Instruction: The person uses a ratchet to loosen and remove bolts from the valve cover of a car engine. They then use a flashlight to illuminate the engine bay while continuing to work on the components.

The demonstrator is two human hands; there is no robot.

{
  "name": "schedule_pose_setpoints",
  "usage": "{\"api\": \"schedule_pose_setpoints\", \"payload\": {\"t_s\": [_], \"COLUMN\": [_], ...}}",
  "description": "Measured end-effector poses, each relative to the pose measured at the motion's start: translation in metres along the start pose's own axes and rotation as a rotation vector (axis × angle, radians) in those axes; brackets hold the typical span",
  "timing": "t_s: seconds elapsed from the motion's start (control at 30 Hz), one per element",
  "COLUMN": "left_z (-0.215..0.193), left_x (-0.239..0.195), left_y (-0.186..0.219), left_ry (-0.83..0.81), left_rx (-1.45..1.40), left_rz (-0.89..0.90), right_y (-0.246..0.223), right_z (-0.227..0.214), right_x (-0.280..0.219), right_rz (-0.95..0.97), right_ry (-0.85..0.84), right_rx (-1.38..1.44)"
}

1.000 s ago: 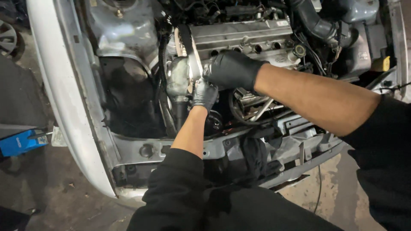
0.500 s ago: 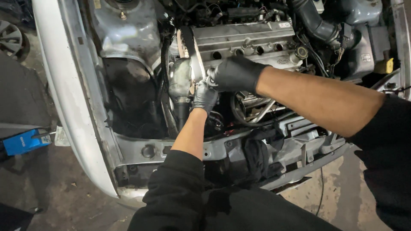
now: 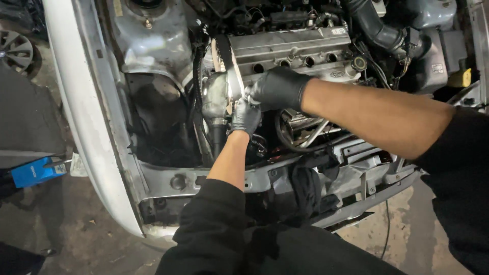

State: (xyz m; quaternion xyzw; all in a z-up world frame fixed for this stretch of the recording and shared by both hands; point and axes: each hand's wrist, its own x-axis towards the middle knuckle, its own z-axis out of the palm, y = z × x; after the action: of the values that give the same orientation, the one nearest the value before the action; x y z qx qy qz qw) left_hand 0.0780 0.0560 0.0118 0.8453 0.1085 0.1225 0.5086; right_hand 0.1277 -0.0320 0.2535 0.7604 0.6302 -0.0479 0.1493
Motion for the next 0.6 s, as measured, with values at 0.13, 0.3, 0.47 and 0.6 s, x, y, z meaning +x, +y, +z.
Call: {"api": "schedule_pose_setpoints", "payload": {"t_s": [0.13, 0.3, 0.47, 0.6], "left_z": [-0.010, 0.039, 0.050, 0.082], "left_x": [-0.008, 0.002, 0.005, 0.007], "left_y": [0.024, -0.052, -0.065, -0.096], "left_ry": [0.006, 0.112, 0.044, -0.134], "left_rx": [-0.039, 0.277, -0.120, 0.959], "left_rz": [-0.129, 0.155, 0.142, 0.396], "right_y": [0.009, 0.007, 0.004, 0.000], "right_z": [0.009, 0.025, 0.026, 0.012], "right_x": [-0.005, 0.004, 0.004, 0.001], "right_rz": [-0.213, -0.073, 0.096, -0.101], "right_ry": [0.438, 0.176, -0.056, 0.252], "right_rx": [-0.007, 0.092, 0.240, -0.019]}}
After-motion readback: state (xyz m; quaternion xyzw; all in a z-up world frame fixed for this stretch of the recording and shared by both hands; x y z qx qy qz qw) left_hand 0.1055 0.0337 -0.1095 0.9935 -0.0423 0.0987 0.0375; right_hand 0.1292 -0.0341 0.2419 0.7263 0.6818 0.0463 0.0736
